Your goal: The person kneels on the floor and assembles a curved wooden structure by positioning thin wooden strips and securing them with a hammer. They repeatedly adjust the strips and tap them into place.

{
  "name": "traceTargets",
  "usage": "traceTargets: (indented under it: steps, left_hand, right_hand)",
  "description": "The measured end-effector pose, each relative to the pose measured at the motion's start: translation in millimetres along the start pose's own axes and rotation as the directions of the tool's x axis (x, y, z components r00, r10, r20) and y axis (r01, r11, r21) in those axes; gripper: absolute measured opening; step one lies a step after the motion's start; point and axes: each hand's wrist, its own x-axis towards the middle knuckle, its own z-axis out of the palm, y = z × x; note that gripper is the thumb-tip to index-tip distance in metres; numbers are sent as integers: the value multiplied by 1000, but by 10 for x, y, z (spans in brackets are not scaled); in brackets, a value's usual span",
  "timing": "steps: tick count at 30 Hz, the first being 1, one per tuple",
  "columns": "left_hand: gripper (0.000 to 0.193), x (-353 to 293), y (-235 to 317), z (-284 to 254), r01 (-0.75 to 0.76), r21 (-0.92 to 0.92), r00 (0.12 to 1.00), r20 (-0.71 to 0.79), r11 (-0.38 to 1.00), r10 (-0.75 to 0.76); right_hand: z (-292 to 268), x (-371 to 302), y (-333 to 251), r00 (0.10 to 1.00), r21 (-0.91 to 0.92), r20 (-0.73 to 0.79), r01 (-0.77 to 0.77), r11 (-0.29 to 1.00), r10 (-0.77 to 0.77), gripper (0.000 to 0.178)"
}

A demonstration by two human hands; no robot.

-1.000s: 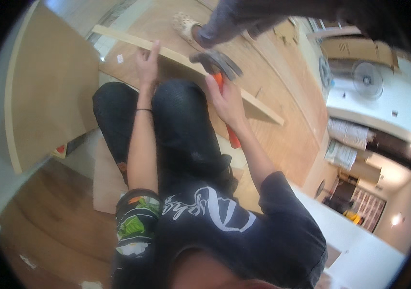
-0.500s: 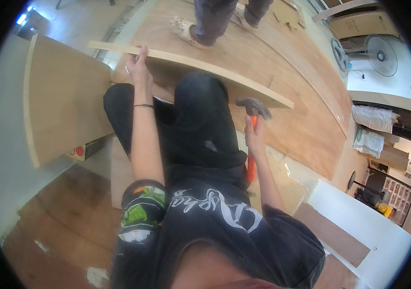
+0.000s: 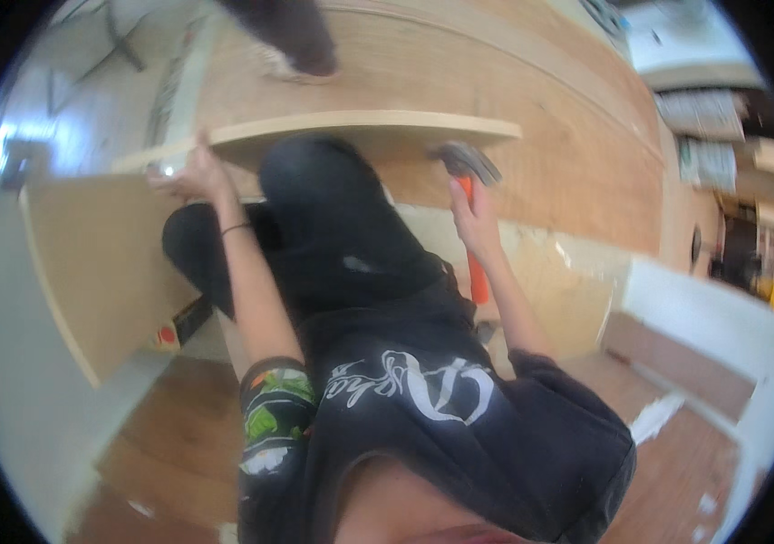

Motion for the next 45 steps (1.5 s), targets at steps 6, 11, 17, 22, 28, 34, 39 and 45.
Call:
traceTargets:
  steps: [6, 11, 17, 22, 28, 34, 39, 45]
  left_hand:
    - [41, -97, 200, 202, -750, -168, 457, 567, 640, 685]
    - [50, -150, 247, 217, -746, 42, 391, 836, 665, 386]
    - [52, -102, 362, 157, -768, 58, 366, 856, 637, 364]
    - [53, -92, 325, 183, -772, 96, 360, 880, 628, 309]
    - [55, -65, 172, 304, -808, 68, 349, 855, 585, 384]
    - [55, -83, 124, 289, -821, 38, 356, 814, 569, 460]
    - [54, -100, 223, 236, -806, 58, 374, 821, 589, 432]
    - [53, -75, 229, 260, -810, 49, 373, 812, 584, 449]
  right_hand:
    - [-412, 177, 281, 912, 35, -378, 186, 982, -160, 39]
    - [-1011, 475, 275, 937, 73, -348, -16, 997, 41, 49]
    - [-1205, 614, 171, 942, -76, -325, 61, 995, -83, 52]
    - [-1124, 659, 183, 956, -212, -295, -68, 975, 3, 55]
    - [-1088, 670, 160, 963, -327, -264, -32, 945, -59, 50]
    - [-1042, 573, 94, 969, -221, -247, -68, 973, 11, 50]
    - [-1034, 524, 73, 941, -191, -321, 51, 980, -111, 48]
    - [-1006, 488, 87, 946, -197, -302, 60, 979, -118, 49]
